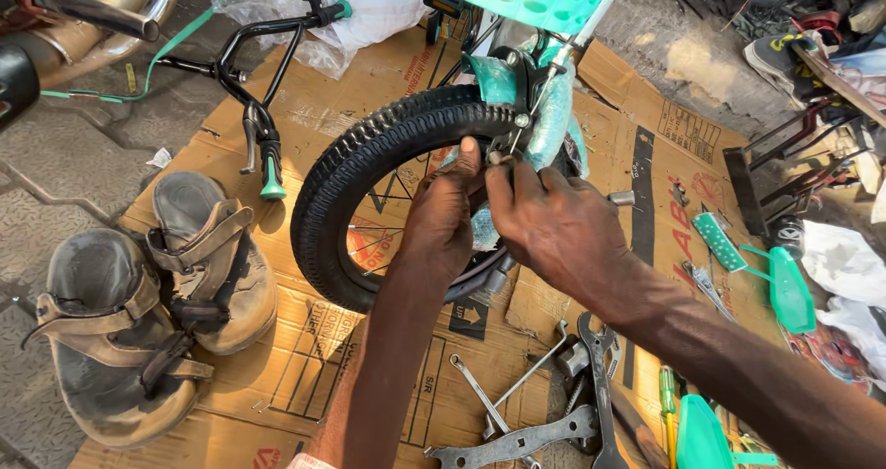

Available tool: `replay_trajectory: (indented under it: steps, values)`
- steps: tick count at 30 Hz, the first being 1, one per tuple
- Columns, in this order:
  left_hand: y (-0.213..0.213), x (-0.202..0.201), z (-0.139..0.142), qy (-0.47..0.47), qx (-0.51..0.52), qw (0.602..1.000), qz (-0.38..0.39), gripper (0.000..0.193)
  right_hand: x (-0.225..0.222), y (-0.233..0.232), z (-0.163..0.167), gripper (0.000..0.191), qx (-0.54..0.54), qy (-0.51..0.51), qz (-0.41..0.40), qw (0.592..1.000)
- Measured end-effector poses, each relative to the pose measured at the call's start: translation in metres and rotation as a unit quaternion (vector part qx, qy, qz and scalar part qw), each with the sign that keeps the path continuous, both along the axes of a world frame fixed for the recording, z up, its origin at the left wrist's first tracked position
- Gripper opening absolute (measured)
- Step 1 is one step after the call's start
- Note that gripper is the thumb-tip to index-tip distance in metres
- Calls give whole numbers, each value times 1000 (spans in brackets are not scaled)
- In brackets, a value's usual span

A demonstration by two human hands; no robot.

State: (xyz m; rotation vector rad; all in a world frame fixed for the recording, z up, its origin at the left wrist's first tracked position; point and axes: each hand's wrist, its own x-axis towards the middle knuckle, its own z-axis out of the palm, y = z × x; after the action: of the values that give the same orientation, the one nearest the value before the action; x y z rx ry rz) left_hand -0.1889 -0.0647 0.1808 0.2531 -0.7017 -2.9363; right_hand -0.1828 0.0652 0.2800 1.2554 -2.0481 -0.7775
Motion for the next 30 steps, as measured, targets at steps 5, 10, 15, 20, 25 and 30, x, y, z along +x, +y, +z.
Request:
replay_trajectory:
  steps: [5, 10, 15, 20, 25, 30]
  values:
    - [-1, 1, 6, 11, -88, 996, -10, 40, 3, 2, 1, 20, -43, -4, 8, 999]
    - [8, -7, 8, -34, -78, 995, 42, 30, -3, 6, -6, 29, -51, -28, -15, 998]
    - [17, -6, 5, 7, -57, 996, 72, 28, -7, 11, -17, 12, -85, -43, -38, 995]
    - [17, 7, 9, -31, -85, 994, 54, 29, -7, 17, -22, 22, -119, -92, -17, 988]
    - [17, 12, 22, -46, -122, 990, 54, 29, -5, 18, -14, 24, -85, -115, -62, 988]
    - [24, 5, 28, -47, -150, 986, 56, 25, -2, 21, -7, 22, -86, -122, -56, 987]
